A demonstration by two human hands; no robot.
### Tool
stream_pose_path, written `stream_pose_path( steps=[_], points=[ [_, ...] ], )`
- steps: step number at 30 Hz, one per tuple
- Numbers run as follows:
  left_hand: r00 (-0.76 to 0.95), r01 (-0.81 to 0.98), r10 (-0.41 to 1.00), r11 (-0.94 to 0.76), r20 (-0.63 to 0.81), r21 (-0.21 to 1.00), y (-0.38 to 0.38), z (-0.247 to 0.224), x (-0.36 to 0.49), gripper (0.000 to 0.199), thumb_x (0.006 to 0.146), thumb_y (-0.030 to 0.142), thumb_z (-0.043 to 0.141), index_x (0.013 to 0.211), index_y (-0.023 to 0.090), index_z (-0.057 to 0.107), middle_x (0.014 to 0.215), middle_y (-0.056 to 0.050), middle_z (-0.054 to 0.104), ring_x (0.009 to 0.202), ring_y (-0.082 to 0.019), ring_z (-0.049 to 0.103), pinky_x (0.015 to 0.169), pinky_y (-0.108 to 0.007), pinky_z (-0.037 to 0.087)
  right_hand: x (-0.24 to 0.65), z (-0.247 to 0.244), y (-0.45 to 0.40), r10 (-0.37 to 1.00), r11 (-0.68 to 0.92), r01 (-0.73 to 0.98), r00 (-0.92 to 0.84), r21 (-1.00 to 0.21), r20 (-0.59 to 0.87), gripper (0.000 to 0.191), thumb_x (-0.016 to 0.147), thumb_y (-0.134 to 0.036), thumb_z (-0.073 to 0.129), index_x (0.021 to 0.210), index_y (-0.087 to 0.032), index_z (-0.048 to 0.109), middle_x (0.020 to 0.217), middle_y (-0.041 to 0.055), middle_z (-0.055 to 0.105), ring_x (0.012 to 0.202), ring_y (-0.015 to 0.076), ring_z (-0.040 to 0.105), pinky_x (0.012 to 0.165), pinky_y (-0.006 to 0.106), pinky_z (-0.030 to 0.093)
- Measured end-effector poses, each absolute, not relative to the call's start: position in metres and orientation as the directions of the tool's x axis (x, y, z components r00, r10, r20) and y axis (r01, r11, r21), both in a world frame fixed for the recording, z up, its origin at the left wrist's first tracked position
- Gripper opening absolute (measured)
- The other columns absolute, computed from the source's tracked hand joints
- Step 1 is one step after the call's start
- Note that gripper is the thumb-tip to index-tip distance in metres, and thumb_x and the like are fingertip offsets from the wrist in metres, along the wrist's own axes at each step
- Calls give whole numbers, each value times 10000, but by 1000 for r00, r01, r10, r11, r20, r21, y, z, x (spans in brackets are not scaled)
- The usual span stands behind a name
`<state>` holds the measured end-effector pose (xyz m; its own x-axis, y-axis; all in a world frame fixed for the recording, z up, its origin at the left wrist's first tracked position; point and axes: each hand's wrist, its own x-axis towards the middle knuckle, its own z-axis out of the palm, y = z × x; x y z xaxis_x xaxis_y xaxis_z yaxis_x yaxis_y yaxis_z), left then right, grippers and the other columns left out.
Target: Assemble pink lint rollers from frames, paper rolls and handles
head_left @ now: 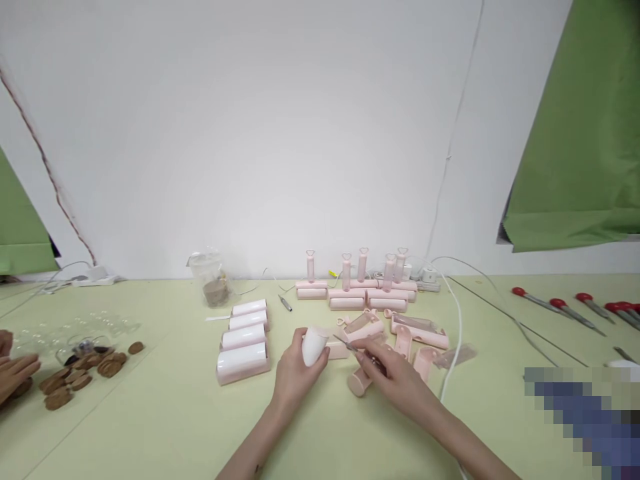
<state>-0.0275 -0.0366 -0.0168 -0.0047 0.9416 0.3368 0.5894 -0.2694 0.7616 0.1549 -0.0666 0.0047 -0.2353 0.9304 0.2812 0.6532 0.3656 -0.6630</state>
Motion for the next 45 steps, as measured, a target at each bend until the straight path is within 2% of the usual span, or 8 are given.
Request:
stream_pose_path(
  steps=[6,16,23,27,33,39,42,45],
  points=[
    [33,610,930,-308,365,730,-37,-16,-29,310,710,377,503,976,220,476,811,-7,624,693,-189,586,581,-248,412,150,-1,-68,910,414,640,-289,-647,298,385,863,-400,294,1083,-221,555,618,-5,574,565,150,509,530,243,370],
    [48,503,935,-327,352,800,-36,-13,-31,376,668,320,553,1022,192,572,892,2,654,788,-180,586,663,-245,452,149,-6,-65,900,436,610,-313,-662,304,391,874,-387,276,1066,-217,572,578,-13,526,541,140,478,506,234,347],
    [80,488,936,-336,343,805,-37,-10,-30,367,657,297,553,1003,181,588,903,-5,655,800,-188,582,670,-253,454,150,-6,-66,897,443,631,-308,-637,318,387,873,-379,274,984,-207,602,570,-12,535,533,142,487,496,230,339],
    [97,582,939,-322,329,747,-33,-10,-38,377,658,299,544,1017,192,588,913,-26,657,795,-207,585,686,-280,441,146,-8,-60,903,429,684,-306,-590,302,392,869,-378,271,908,-213,624,554,-8,565,524,154,515,499,233,350],
    [96,656,963,-252,253,711,-28,-5,-49,294,652,278,534,921,199,624,748,-5,655,686,-190,583,594,-242,405,140,-5,-34,902,427,722,-299,-544,310,359,847,-350,301,831,-229,639,613,5,632,573,183,572,510,244,372],
    [-8,706,986,-113,167,699,-27,-6,-57,235,621,303,564,807,178,634,716,-38,656,666,-221,592,528,-239,375,143,12,-1,906,417,671,-256,-613,337,299,791,-350,389,660,-193,608,563,13,598,541,177,562,479,246,383],
    [-71,717,980,-78,184,693,-25,-8,-59,448,618,389,586,1001,158,562,823,-98,646,771,-280,585,607,-301,403,141,34,8,899,431,562,-203,-706,388,297,799,-409,373,817,-186,568,685,16,598,491,138,546,487,258,432],
    [-45,642,947,-215,317,736,-25,-11,-56,646,669,400,558,1215,133,341,1023,-134,580,932,-275,538,742,-341,406,137,59,6,878,474,347,-120,-809,463,324,767,-469,426,889,-186,529,793,33,582,616,144,577,588,269,480]
  ],
)
